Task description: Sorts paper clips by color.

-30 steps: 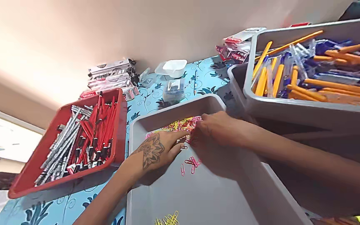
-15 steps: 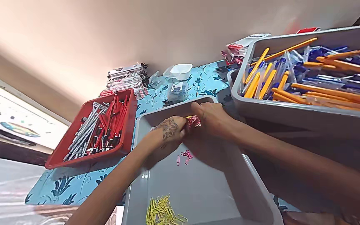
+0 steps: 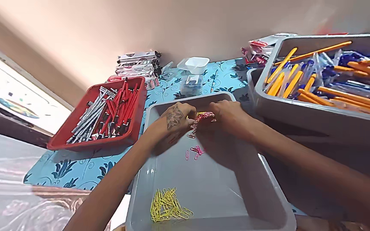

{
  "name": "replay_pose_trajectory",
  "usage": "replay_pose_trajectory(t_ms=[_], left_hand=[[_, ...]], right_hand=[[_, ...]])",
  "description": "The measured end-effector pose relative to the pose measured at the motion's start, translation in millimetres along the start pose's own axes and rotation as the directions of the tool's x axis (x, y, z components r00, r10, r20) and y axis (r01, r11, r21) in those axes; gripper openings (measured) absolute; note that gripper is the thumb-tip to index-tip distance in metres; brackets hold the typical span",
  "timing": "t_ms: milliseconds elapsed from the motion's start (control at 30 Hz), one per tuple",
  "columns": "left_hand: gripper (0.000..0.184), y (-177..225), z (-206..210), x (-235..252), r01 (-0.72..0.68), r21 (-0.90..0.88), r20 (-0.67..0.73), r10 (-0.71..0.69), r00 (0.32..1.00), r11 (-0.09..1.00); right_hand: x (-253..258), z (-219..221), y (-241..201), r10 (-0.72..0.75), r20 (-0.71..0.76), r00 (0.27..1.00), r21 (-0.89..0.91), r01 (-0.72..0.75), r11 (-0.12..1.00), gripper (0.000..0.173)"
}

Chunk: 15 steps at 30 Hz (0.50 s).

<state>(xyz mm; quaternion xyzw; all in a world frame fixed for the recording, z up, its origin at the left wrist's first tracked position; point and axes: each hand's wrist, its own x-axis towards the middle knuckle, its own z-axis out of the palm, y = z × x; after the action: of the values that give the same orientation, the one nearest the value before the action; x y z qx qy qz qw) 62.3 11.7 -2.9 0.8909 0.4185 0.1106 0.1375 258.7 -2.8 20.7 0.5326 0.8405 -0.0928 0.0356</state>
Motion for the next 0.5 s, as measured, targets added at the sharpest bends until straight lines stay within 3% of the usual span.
replay_pose_trajectory(t_ms=[100, 167, 233, 333, 500], left_hand=[[0.013, -0.1, -1.1, -5.2, -0.054, -0.076, -0.097, 0.047, 0.994, 0.996], [0.011, 4.4, -4.3, -12.5, -0.086, -0.114, -0.145, 0.069, 0.987, 0.99], [0.011, 9.7, -3.4, -29.5, -0.155, -0.133, -0.158, 0.133, 0.978, 0.979], [0.014, 20.5, 2.8, -71.6, -0.266, -0.162, -0.015, 0.267, 0.964, 0.95], [0.011, 31.1, -2.1, -121.6, 0.012, -0.274, 0.418, 0.108, 0.902, 0.962]], right_hand=[[2.1, 3.0, 0.3, -0.068, 0.059, 0.996, -0.035, 0.07, 0.997, 0.021], [1.9, 8.0, 4.0, -0.219, 0.096, 0.971, -0.036, 0.223, 0.974, 0.018], [1.7, 15.4, 9.6, -0.373, 0.013, 0.928, 0.002, 0.373, 0.928, 0.018], [3.7, 19.1, 10.3, -0.443, 0.002, 0.897, 0.004, 0.443, 0.897, 0.029], [7.8, 18.1, 11.2, -0.424, 0.107, 0.899, 0.004, 0.426, 0.905, 0.029]])
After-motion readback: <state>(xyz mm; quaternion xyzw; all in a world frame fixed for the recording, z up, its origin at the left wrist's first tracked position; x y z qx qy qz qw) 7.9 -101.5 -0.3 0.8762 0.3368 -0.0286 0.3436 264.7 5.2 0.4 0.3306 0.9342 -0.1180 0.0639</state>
